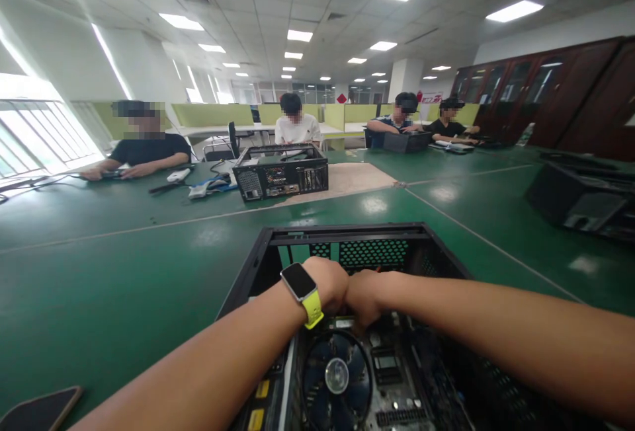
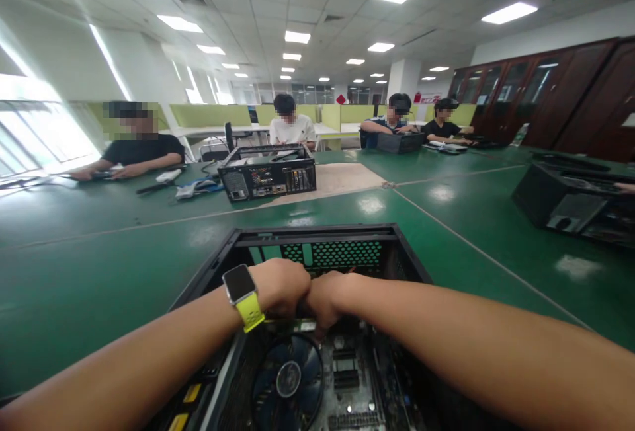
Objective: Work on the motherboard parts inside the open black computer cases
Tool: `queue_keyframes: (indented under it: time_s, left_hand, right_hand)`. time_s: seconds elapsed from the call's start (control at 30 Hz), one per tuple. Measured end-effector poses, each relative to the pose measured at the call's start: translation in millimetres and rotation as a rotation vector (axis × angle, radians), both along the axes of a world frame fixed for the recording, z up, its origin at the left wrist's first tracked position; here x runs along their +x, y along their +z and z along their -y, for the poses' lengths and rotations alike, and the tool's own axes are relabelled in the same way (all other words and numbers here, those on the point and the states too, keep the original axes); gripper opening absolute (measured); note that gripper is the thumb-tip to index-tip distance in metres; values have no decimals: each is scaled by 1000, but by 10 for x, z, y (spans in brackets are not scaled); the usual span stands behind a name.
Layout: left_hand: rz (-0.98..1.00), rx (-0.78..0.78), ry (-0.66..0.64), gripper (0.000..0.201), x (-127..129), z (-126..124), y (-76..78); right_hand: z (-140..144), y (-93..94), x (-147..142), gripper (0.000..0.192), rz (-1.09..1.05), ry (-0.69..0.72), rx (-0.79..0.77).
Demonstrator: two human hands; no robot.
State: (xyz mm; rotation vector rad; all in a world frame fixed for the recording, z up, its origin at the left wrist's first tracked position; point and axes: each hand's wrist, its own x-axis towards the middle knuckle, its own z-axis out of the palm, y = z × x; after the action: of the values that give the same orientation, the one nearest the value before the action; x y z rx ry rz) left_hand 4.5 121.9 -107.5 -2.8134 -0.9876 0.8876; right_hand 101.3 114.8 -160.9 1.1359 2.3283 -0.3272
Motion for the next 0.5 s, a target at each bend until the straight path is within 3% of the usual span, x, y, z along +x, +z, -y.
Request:
queue_keyframes:
  time_s: [0.13, 0.27, 0.4, 0.5]
  left_hand:
    - [-186, -44, 75, 46, 75, 42, -6]
    - [-222, -87, 83, 48, 74, 3, -57]
    - [-231, -110, 76, 44, 66, -12, -119]
    - [-270, -110, 75, 43, 106, 2, -118]
  right_hand:
    - [-16, -160, -46, 64, 7, 71, 80]
    - [-19, -111, -35, 50, 62, 94, 86]
    - [-27, 18, 12, 41, 86, -26, 100]
    - [-62, 96, 99, 29, 34, -125, -34]
